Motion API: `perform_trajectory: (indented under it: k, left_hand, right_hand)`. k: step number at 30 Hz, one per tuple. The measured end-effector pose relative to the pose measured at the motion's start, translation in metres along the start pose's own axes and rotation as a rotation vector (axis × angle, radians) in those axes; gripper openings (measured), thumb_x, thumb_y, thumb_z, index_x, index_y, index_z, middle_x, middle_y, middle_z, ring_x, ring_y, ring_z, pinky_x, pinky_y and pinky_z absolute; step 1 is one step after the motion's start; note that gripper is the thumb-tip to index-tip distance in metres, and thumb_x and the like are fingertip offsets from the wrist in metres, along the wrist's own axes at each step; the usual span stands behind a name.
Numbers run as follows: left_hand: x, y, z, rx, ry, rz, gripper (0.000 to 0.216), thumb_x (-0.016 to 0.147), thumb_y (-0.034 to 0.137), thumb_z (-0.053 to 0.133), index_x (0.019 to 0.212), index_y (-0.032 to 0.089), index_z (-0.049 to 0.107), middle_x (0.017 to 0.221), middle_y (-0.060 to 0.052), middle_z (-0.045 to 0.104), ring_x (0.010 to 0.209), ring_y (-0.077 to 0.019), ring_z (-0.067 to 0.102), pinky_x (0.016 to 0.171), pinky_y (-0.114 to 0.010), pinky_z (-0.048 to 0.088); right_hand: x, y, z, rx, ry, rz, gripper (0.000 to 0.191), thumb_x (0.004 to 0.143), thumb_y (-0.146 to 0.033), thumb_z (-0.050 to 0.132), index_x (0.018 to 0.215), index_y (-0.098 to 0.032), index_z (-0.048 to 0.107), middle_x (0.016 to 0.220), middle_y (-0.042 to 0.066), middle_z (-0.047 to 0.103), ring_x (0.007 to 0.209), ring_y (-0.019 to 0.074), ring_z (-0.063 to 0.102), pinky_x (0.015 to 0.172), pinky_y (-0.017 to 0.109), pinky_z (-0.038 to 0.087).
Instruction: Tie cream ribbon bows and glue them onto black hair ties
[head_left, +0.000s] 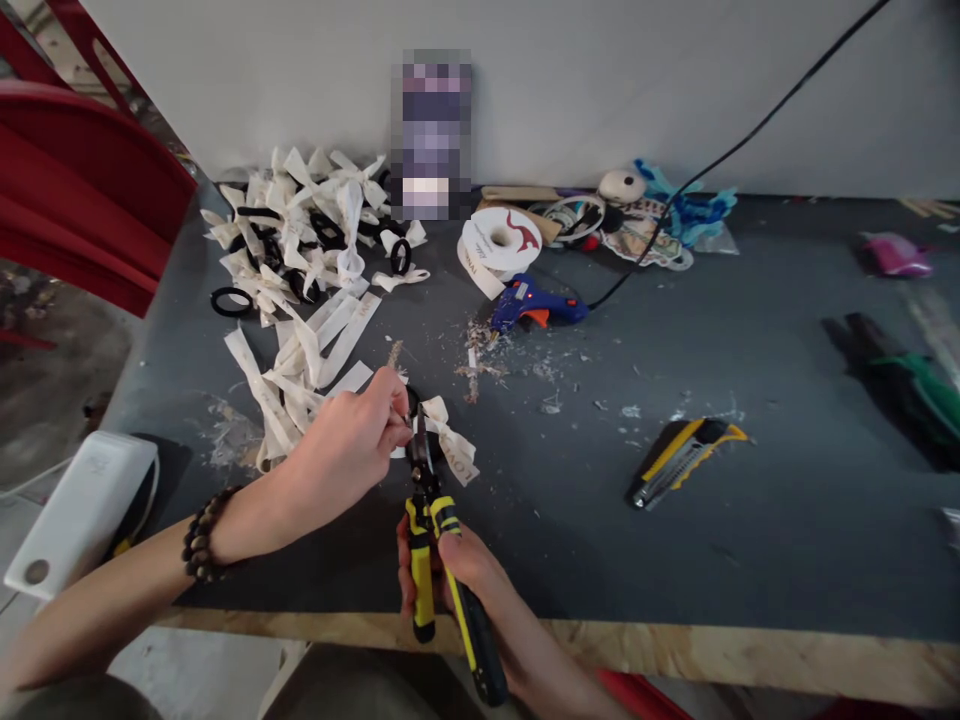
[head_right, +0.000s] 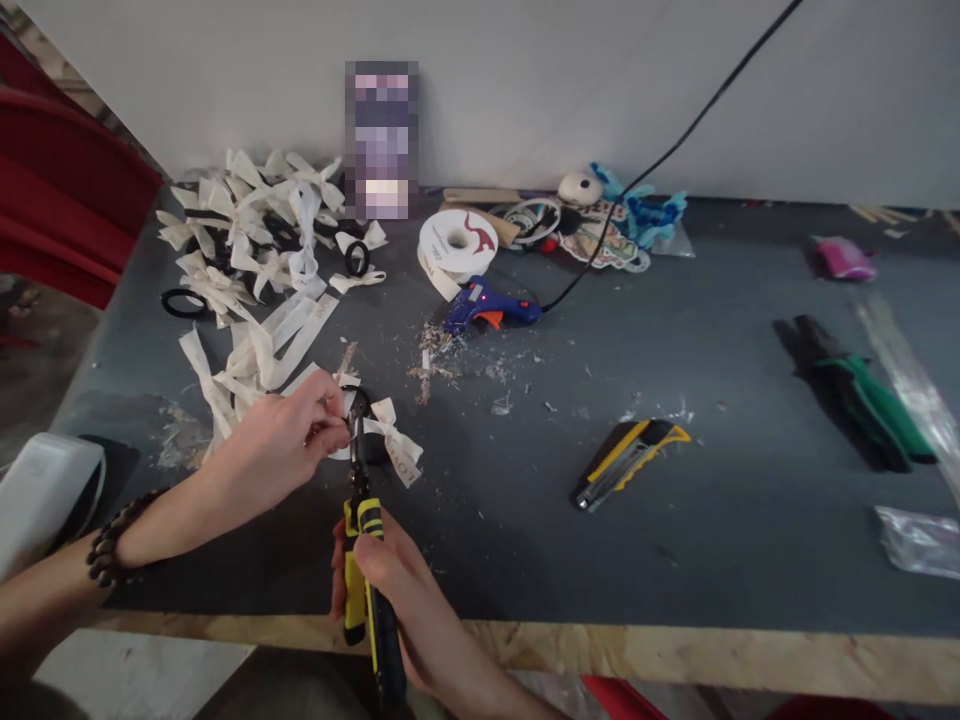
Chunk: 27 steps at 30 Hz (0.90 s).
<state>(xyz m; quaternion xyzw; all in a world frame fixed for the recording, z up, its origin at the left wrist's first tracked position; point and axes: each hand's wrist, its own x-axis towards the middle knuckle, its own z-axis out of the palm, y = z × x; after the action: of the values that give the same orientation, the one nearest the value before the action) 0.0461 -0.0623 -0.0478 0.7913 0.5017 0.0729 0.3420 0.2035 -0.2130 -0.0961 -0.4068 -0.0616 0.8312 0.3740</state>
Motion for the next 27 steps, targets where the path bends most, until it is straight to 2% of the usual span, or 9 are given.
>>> perform_trajectory:
  k: [4,12,19,24,27]
  left_hand:
    - [0.0023,-0.0025,0.0000,-0.023,0.036,0.003,0.019,0.093,0.008,0.055,0.099,0.022,0.044,0.072,0.002,0.067,0.059,-0.0151,0.062,0.057,-0.026,0.037]
    - [0.0071,-0.0014,-0.0032,-0.197,0.040,-0.039,0.020,0.090,0.010,0.058,0.093,0.023,0.044,0.072,0.001,0.073,0.068,-0.0176,0.074,0.059,-0.024,0.045]
    - [0.0056,-0.0007,-0.0054,-0.178,0.087,-0.038,0.018,0.090,0.017,0.062,0.094,0.023,0.046,0.073,0.000,0.076,0.070,-0.0197,0.077,0.059,-0.025,0.048]
    - [0.0059,-0.0011,-0.0046,-0.184,0.059,-0.043,0.019,0.089,0.015,0.062,0.093,0.023,0.046,0.071,0.001,0.076,0.069,-0.0196,0.077,0.057,-0.024,0.046]
    - [0.0056,-0.0006,-0.0051,-0.181,0.071,-0.039,0.020,0.089,0.014,0.063,0.093,0.023,0.045,0.072,0.001,0.077,0.068,-0.0191,0.077,0.059,-0.024,0.046]
  right_hand:
    - [0.0050,0.0044,-0.0028,0.004,-0.016,-0.070,0.053,0.084,-0.062,0.077,0.112,-0.017,0.067,0.092,0.003,0.066,0.065,0.0109,0.060,0.059,0.024,0.051]
    - [0.0020,-0.0018,0.0015,-0.030,0.017,-0.091,0.056,0.082,-0.062,0.079,0.112,-0.017,0.067,0.086,0.002,0.066,0.063,0.0096,0.057,0.060,0.023,0.051]
    - [0.0046,-0.0024,0.0028,-0.133,0.061,-0.095,0.051,0.080,-0.064,0.079,0.097,-0.018,0.067,0.073,-0.003,0.058,0.054,0.0070,0.049,0.050,0.019,0.044]
    - [0.0016,-0.0043,0.0052,-0.092,0.039,-0.102,0.058,0.080,-0.068,0.078,0.107,-0.018,0.067,0.079,0.000,0.063,0.059,0.0088,0.056,0.056,0.021,0.049]
    - [0.0023,-0.0042,0.0050,-0.096,0.043,-0.083,0.055,0.080,-0.067,0.079,0.101,-0.018,0.066,0.077,-0.002,0.061,0.054,0.0072,0.053,0.050,0.019,0.045]
